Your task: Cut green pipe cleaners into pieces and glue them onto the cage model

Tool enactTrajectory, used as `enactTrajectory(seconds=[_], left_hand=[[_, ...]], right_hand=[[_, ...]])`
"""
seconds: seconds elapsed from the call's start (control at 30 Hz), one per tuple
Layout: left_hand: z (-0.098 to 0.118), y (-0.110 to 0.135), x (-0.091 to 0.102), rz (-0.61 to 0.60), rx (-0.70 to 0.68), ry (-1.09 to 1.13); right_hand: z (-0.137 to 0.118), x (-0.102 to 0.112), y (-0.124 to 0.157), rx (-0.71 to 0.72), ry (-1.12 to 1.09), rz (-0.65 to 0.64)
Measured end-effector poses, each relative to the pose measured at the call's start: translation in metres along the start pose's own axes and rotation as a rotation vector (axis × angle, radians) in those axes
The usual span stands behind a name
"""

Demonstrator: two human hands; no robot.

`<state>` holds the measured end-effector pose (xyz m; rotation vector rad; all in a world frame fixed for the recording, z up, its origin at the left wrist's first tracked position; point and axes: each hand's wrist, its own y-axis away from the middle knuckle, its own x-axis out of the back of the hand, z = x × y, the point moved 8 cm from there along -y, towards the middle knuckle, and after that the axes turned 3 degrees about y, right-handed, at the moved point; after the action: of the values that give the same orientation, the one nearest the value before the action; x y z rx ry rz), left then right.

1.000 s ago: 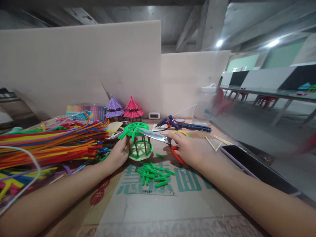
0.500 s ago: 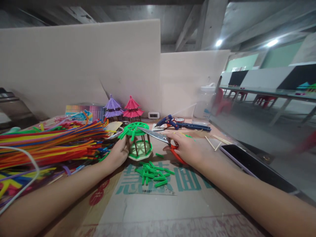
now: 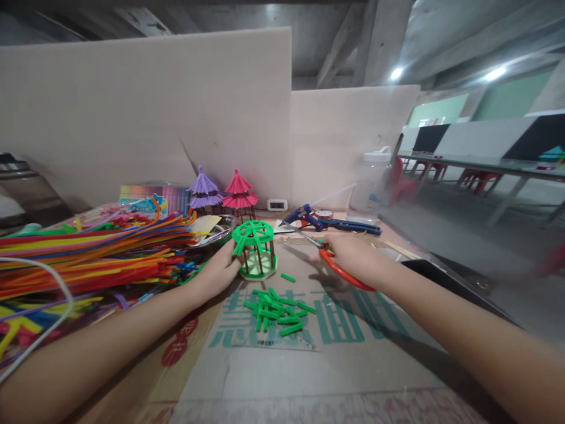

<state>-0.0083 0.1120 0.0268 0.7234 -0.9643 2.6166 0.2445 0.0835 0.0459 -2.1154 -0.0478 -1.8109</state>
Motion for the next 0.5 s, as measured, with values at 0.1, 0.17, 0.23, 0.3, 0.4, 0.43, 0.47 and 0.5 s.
enactTrajectory(seconds=[0.1,0.17,0.23,0.3,0.4,0.43,0.47,0.5], left_hand=[[-0.008,0.001,-0.006,-0.053,0.066,0.103],[-0.013,0.001,-0.006,-0.05,0.104,0.148],[-0.013,0.002,-0.007,-0.062,0.115,0.164],[-0.011,0.002,-0.008,-0.09,0.117,0.15],[-0.009,0.002,-0.007,-0.088,0.123,0.061],[-0.009,0.002,-0.005,-0.069,0.134,0.03],[-0.01,0.002,-0.003,-0.044,0.149,0.008],[-0.01,0.002,-0.002,-0.025,0.167,-0.001]], right_hand=[[0.008,-0.018,0.001,-0.003,0.095,-0.093],[0.013,-0.027,0.001,-0.017,0.133,-0.116],[0.013,-0.031,0.002,-0.003,0.141,-0.122],[0.009,-0.031,0.005,0.033,0.137,-0.134],[0.002,-0.021,0.008,0.07,0.133,-0.138],[0.001,-0.016,0.008,0.075,0.127,-0.127],[0.001,-0.011,0.006,0.069,0.119,-0.115],[0.003,-0.007,0.003,0.056,0.106,-0.105]])
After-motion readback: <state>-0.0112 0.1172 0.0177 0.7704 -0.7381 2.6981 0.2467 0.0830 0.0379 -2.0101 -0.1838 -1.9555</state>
